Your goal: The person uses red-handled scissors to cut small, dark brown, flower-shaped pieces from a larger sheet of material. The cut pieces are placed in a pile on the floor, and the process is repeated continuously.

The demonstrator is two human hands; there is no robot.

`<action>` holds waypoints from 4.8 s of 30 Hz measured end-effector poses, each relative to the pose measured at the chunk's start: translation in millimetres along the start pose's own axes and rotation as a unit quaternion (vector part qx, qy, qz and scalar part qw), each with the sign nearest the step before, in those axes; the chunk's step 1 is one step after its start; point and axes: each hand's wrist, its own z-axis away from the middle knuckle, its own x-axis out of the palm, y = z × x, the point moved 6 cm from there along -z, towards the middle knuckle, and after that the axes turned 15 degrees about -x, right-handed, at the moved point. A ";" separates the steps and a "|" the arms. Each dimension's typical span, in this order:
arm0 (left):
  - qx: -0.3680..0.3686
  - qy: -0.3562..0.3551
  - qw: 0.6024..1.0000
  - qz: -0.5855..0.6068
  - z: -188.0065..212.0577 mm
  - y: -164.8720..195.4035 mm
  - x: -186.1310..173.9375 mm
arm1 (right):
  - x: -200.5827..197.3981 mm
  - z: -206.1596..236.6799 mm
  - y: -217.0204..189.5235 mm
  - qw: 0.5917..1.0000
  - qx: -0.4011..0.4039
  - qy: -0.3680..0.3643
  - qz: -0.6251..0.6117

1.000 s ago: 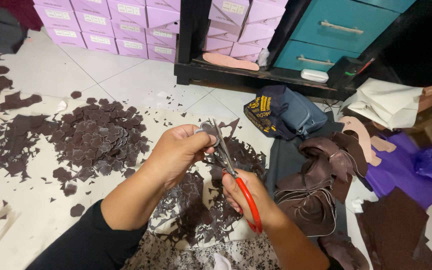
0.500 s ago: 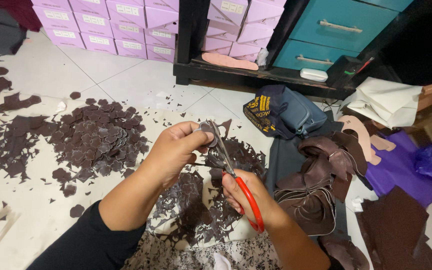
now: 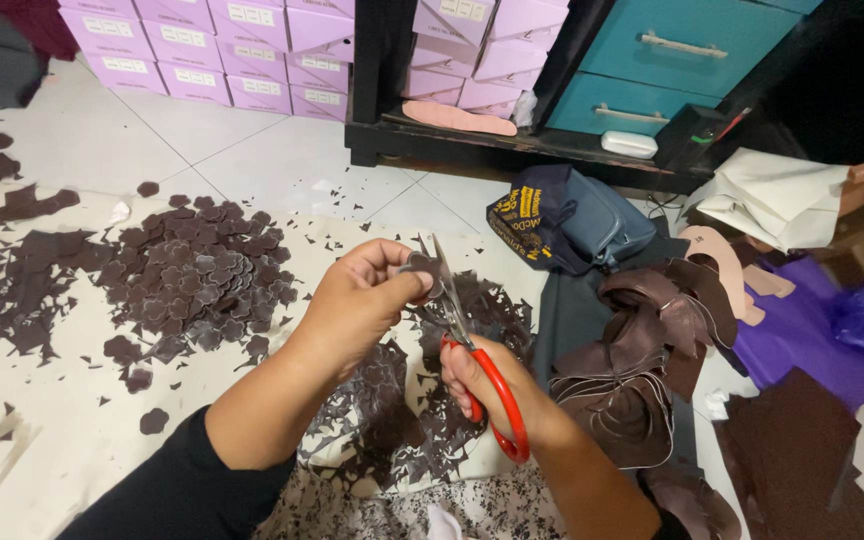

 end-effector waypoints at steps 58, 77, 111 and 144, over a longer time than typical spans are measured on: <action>-0.078 -0.006 0.994 0.072 2.1 -13.3 3.0 | 8.7 2.2 4.3 0.997 0.003 0.070 -0.031; -0.034 -0.026 0.999 -0.004 -9.8 -9.2 -3.4 | 10.6 -6.3 2.5 0.994 0.035 0.103 -0.015; 0.050 0.005 0.998 -0.044 -20.9 2.1 -26.3 | -16.4 -11.3 15.9 0.977 0.017 0.208 -0.031; -0.166 0.039 0.979 -0.108 -41.6 -71.7 -24.8 | -32.8 -33.6 11.9 0.977 -0.026 0.163 0.138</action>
